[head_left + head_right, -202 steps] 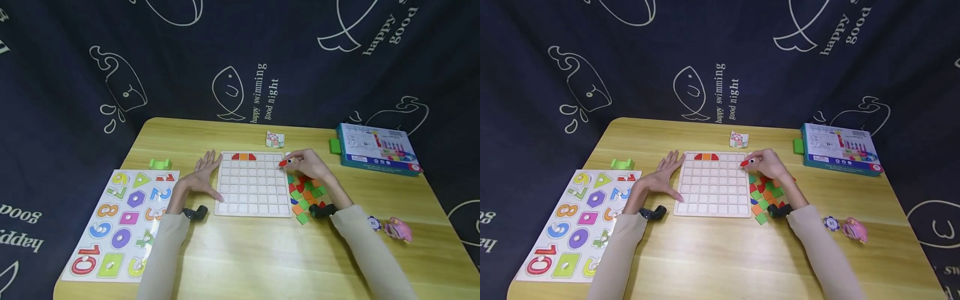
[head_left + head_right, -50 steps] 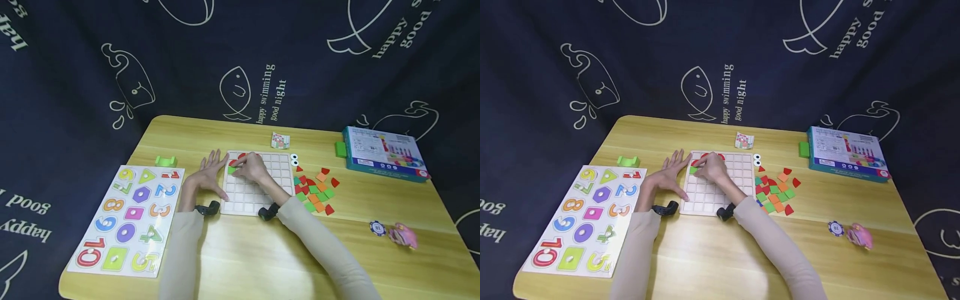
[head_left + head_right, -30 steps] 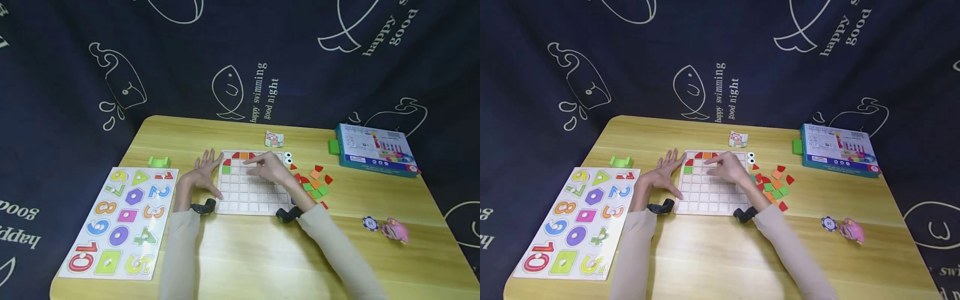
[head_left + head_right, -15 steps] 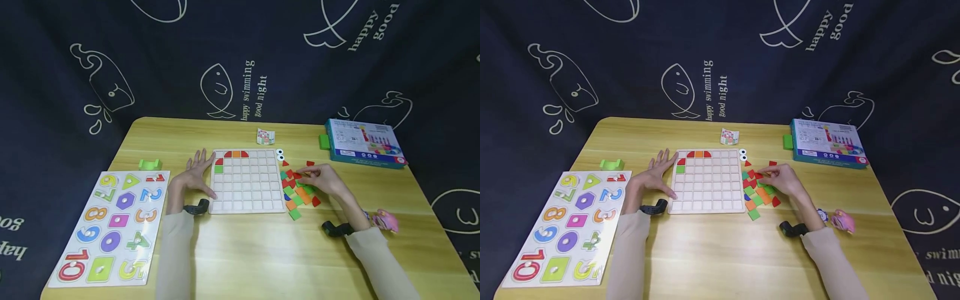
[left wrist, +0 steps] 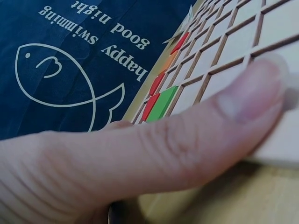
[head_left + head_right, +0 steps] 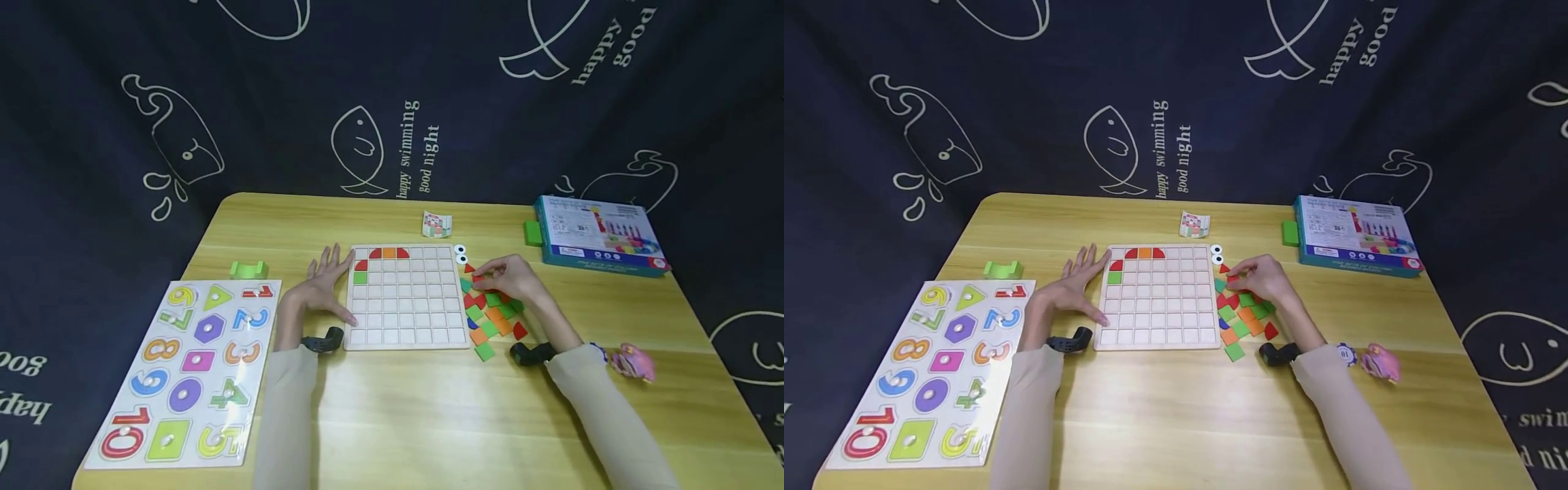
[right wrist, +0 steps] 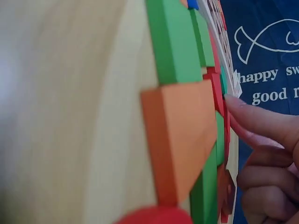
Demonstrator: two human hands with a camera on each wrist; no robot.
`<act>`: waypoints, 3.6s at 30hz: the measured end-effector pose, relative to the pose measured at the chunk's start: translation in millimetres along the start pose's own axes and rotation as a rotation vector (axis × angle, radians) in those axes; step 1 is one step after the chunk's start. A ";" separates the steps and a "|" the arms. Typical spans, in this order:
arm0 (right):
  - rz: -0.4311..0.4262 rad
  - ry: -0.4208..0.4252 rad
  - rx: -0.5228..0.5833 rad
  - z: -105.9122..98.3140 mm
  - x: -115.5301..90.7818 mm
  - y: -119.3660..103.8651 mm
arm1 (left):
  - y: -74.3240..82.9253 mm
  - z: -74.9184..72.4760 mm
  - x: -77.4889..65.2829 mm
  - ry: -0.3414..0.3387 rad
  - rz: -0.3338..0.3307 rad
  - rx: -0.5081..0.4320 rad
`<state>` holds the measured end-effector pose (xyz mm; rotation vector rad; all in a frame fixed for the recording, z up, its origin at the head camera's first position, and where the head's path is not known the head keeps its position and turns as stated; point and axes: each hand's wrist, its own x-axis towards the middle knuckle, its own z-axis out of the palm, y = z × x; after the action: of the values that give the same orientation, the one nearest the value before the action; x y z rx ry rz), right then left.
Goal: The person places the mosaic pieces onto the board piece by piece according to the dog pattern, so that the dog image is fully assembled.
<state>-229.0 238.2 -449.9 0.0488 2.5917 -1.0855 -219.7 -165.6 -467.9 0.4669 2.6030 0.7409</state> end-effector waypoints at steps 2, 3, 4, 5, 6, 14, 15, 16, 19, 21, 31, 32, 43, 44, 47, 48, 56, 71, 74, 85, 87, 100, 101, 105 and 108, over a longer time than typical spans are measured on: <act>-0.005 -0.012 -0.007 -1.4 0.2 0.3 | 0.4 -0.9 0.3 -0.002 -0.004 0.010; -0.007 -0.022 -0.012 -2.3 0.1 -0.1 | 1.1 -1.7 0.5 -0.002 -0.005 0.014; -0.011 -0.031 -0.014 -2.9 -0.1 -0.5 | 1.6 -2.5 0.6 -0.003 -0.006 0.021; -0.022 -0.038 -0.019 -3.3 -0.2 -1.2 | 2.1 -3.2 0.8 -0.003 -0.005 0.025; -0.033 -0.044 -0.026 -3.6 0.5 -1.6 | 2.6 -3.8 1.1 -0.004 -0.006 0.026; -0.107 -0.062 -0.166 -3.2 5.2 -6.1 | 1.9 -4.0 -0.9 -0.011 -0.017 0.019; -0.114 -0.062 -0.171 -3.5 4.8 -7.7 | 1.6 -3.6 -1.0 -0.010 -0.018 0.018; -0.129 -0.062 -0.164 -3.4 3.7 -10.1 | 1.1 -3.3 -1.2 -0.009 -0.016 0.017; -0.188 -0.060 -0.103 2.5 0.2 -22.4 | 0.6 -2.2 -1.8 -0.006 -0.013 0.022; -0.235 -0.077 -0.037 12.9 -1.7 -36.8 | 0.5 -1.4 -1.8 -0.007 -0.011 0.023; -0.367 -0.186 0.058 108.2 5.3 -122.6 | 0.3 1.5 1.8 -0.007 0.020 0.034; -0.372 -0.185 0.054 116.2 6.8 -127.6 | 0.3 1.6 2.1 -0.007 0.022 0.034; -0.324 -0.166 0.061 149.2 16.0 -141.7 | -0.1 1.3 -0.3 -0.012 0.002 0.035; -0.322 -0.168 0.073 148.4 16.1 -141.3 | -0.4 1.0 -0.9 -0.010 0.003 0.035; -0.323 -0.169 0.102 145.5 17.0 -140.2 | -1.5 0.1 -2.1 -0.007 0.006 0.036; -0.336 -0.170 0.104 145.0 17.6 -140.1 | -1.8 -0.1 -2.6 -0.005 0.009 0.035; -0.382 -0.166 0.084 146.2 22.9 -141.7 | -1.7 -0.4 -2.8 0.010 0.031 0.001; -0.416 -0.291 0.085 119.9 23.1 -137.9 | -4.2 1.8 -1.0 0.014 0.035 -0.005; -0.399 -0.244 0.051 86.8 15.6 -127.7 | -5.2 2.9 -1.1 0.019 0.035 -0.011; -0.120 0.040 0.006 -3.8 16.7 -40.0 | -4.5 -0.5 -5.1 0.020 0.017 -0.014; -0.082 0.073 0.021 -6.0 24.1 -30.3 | -4.3 -0.7 -5.0 0.022 0.020 -0.022; 0.004 0.159 0.109 5.3 54.5 -22.4 | -5.3 4.4 -1.2 0.015 0.036 -0.020; 0.024 0.164 0.126 5.4 55.3 -21.9 | -4.7 4.1 -1.5 0.015 0.036 -0.021; 0.074 0.223 0.163 2.8 57.2 -17.1 | -4.4 3.3 -2.0 0.013 0.039 -0.018; 0.064 0.239 0.147 -0.8 56.9 -14.0 | -5.5 2.6 -2.7 0.015 0.033 -0.020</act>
<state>-285.2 223.5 -457.6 0.3125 2.6886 -1.3169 -217.3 -170.1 -472.2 0.5010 2.6053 0.7838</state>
